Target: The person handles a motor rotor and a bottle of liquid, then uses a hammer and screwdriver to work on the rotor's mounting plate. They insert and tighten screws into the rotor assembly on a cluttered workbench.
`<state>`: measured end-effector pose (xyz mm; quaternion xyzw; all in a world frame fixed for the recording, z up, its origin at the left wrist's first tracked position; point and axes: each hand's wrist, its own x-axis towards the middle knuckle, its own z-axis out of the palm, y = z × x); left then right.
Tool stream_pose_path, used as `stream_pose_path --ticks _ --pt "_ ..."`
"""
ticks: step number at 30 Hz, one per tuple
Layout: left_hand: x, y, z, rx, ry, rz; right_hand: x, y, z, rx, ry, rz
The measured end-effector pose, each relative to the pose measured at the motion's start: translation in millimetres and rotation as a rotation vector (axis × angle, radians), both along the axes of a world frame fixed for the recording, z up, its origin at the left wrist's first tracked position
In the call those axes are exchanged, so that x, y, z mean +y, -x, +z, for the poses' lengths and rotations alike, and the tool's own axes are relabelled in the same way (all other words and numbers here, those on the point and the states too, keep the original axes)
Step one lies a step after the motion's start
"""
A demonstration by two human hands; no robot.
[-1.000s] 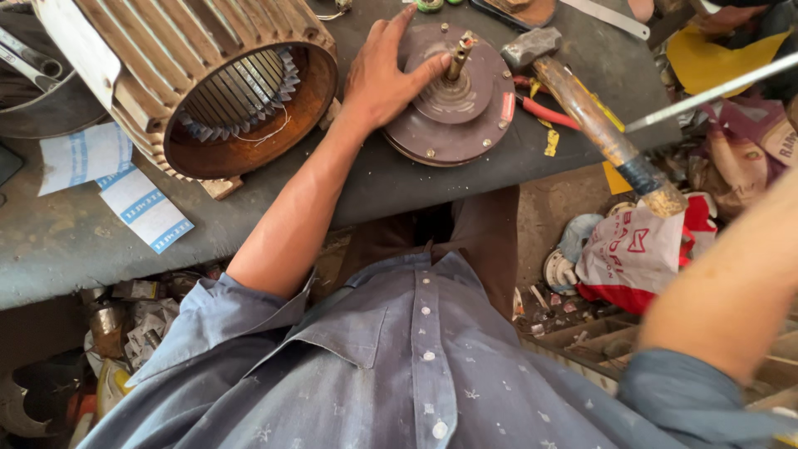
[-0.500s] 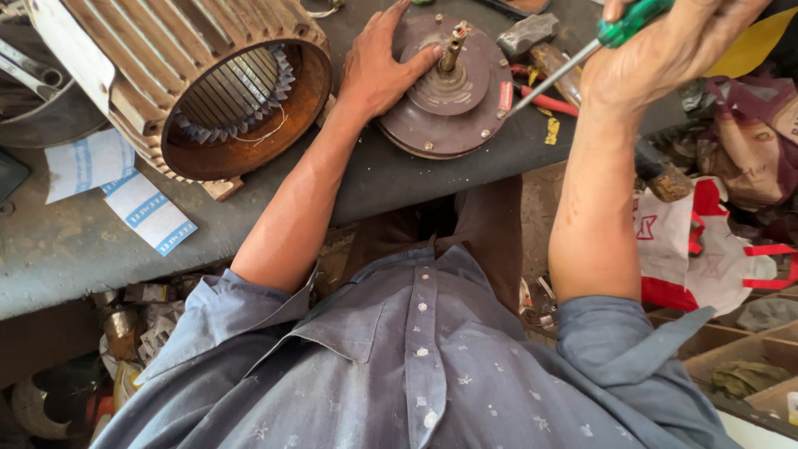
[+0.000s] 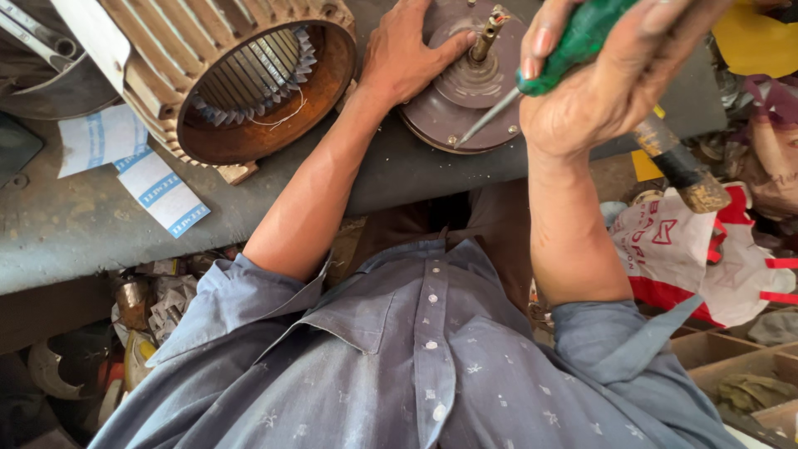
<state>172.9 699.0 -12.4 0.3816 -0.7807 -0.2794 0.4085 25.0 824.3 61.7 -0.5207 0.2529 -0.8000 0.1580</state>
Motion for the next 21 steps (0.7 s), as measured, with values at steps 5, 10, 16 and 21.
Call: stream_pose_path --ticks 5,10,16,21 --pt "0.5 0.9 -3.8 0.011 0.024 0.003 -2.4 -1.3 0.1 0.003 0.025 0.003" --pt "-0.1 1.6 -6.6 -0.028 -0.016 0.012 -6.6 -0.6 -1.6 0.002 0.039 0.024" --pt "-0.3 1.7 -8.5 -0.01 0.018 0.015 -5.4 -3.9 1.2 0.034 0.039 0.057" --pt "0.3 1.3 -5.9 -0.057 -0.005 0.016 -0.8 -2.8 12.8 0.106 -0.017 0.073"
